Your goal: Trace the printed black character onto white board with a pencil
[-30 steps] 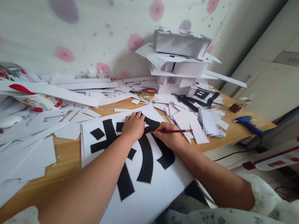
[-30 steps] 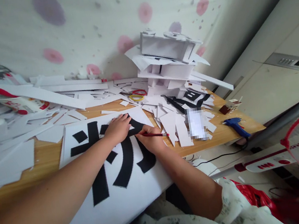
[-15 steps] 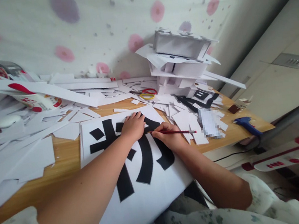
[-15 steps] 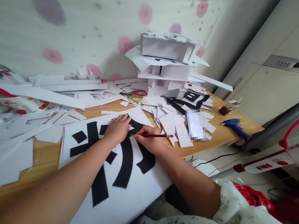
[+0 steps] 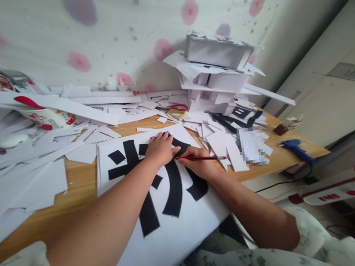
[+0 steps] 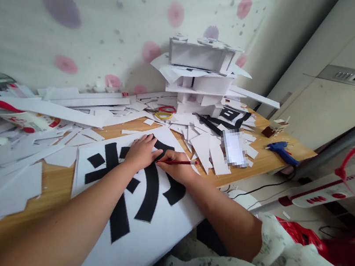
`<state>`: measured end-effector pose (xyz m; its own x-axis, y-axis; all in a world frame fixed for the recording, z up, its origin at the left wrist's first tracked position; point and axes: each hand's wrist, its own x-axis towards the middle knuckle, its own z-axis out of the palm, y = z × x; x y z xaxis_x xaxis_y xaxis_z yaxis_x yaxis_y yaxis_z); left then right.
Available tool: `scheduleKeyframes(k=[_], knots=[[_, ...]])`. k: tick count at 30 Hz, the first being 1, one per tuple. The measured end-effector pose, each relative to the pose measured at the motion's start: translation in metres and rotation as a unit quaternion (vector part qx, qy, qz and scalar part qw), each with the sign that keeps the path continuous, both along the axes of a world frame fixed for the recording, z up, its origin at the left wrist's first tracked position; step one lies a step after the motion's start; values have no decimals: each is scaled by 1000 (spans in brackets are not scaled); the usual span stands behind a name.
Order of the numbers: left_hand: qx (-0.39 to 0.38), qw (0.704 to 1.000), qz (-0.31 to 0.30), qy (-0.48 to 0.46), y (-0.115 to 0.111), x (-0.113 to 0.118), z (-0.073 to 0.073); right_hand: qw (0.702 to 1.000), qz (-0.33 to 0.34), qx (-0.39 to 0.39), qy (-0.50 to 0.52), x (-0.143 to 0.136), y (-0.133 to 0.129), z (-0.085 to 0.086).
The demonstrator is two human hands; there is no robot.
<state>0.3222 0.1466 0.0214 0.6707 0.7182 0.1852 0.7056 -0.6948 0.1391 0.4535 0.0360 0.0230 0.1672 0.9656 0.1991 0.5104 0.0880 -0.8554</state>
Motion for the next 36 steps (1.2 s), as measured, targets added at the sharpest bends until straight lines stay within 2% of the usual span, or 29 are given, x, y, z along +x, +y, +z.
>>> scheduleKeyframes(k=[27, 36], knots=[[-2, 1000, 3, 17, 0, 1, -1, 998, 53, -13, 33, 7, -13, 6], [-4, 1000, 5, 20, 0, 1, 0, 995, 81, -12, 50, 11, -13, 1]])
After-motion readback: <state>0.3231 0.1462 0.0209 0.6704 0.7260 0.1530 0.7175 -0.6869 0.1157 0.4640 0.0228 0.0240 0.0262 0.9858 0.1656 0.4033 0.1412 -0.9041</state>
